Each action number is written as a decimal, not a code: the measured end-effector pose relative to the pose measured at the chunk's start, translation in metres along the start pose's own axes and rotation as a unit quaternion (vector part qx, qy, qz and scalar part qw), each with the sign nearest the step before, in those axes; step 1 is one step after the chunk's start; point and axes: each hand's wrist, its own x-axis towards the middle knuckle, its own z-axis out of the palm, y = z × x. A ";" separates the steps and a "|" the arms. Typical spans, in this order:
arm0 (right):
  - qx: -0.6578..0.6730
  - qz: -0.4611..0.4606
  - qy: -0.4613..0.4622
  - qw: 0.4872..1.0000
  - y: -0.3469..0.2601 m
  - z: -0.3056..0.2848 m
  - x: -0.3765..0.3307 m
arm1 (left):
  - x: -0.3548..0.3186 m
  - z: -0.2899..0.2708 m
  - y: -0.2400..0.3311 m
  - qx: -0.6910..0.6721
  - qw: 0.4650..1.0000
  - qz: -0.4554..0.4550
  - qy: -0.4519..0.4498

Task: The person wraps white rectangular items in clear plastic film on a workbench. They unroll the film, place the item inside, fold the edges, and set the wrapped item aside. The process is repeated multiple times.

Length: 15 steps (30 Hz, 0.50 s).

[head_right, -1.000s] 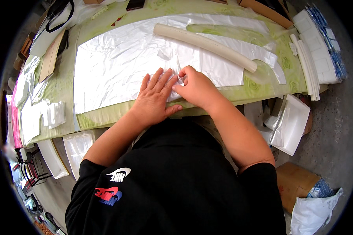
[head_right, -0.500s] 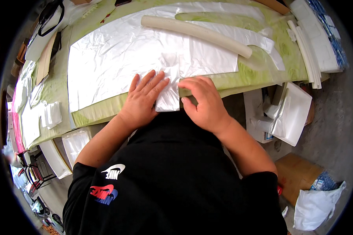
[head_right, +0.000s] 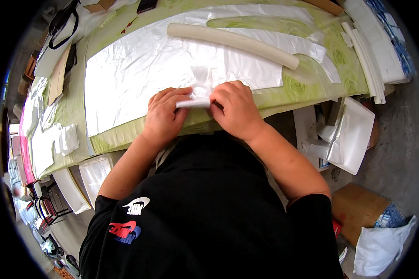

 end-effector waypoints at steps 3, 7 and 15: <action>-0.033 0.055 -0.009 0.998 0.000 0.005 0.007 | 0.004 0.005 -0.005 0.005 0.999 -0.027 0.041; -0.058 0.083 -0.027 0.994 -0.001 0.008 0.014 | 0.013 0.003 -0.007 0.003 0.998 -0.062 0.027; -0.045 0.156 -0.008 0.987 -0.018 0.008 0.021 | 0.015 0.005 -0.009 0.013 0.998 -0.055 0.019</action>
